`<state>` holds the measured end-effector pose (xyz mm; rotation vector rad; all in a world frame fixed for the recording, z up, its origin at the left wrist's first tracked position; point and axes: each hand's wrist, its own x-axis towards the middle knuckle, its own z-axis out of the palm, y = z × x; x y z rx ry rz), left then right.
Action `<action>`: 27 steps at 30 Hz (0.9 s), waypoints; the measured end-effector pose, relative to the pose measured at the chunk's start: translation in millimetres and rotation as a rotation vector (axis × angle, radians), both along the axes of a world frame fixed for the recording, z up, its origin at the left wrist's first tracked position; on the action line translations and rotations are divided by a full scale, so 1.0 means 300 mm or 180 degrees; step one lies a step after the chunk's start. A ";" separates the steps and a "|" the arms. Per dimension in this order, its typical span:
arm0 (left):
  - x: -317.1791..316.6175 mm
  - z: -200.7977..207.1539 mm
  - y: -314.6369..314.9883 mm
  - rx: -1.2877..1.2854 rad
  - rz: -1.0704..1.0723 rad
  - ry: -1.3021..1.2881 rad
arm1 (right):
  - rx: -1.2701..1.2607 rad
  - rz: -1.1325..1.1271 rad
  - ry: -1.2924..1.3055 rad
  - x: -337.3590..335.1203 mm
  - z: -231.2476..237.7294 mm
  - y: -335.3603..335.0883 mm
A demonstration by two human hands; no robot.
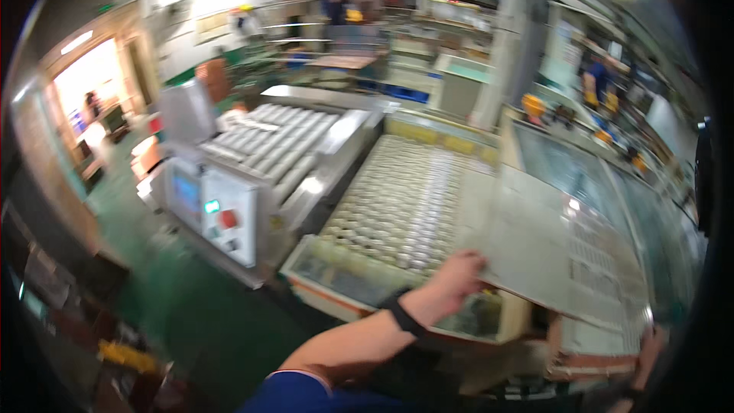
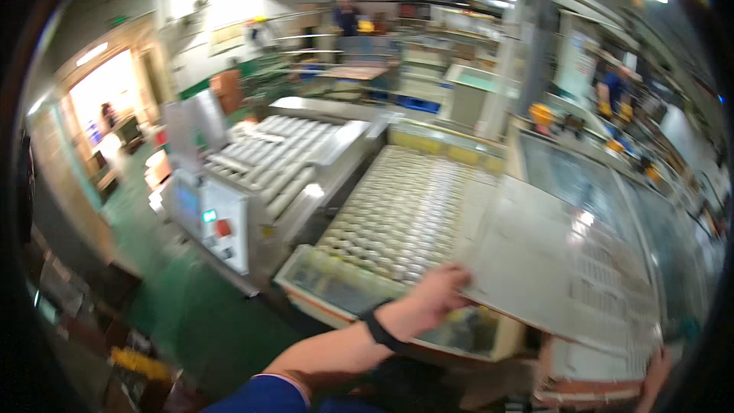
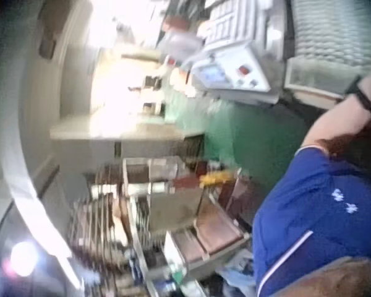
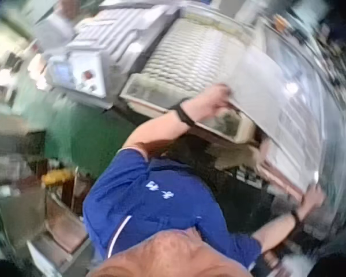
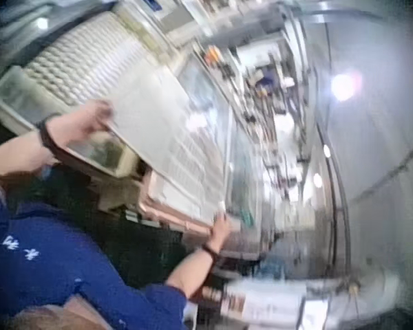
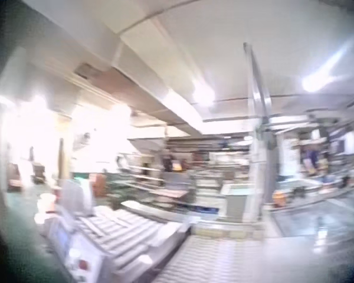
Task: Inspecting and sorting large PCB panels on a conveyor system and adjusting machine settings using dials.
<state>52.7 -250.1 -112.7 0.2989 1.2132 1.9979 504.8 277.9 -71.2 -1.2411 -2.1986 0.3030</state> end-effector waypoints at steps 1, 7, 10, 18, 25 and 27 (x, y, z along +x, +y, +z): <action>0.002 0.033 -0.021 0.0129 0.0190 -0.0386 | 0.0040 0.0372 -0.0016 -0.085 0.002 -0.059; -0.022 0.062 -0.002 0.0571 0.0171 -0.0591 | 0.0195 -0.0016 0.0033 -0.117 0.067 -0.219; -0.069 0.065 -0.042 0.0510 0.0525 -0.0488 | 0.0666 -0.0096 0.0079 -0.120 0.074 -0.268; -0.413 0.071 -0.414 0.0113 0.1104 0.0113 | 0.0227 -0.0264 0.0227 -0.188 0.130 -0.357; -0.727 -0.120 -0.584 0.0037 0.1317 0.0556 | 0.0222 -0.0358 0.0195 -0.199 0.155 -0.381; -0.730 -0.125 -0.529 -0.0043 0.1578 0.0428 | 0.0274 -0.0373 0.0175 -0.187 0.147 -0.376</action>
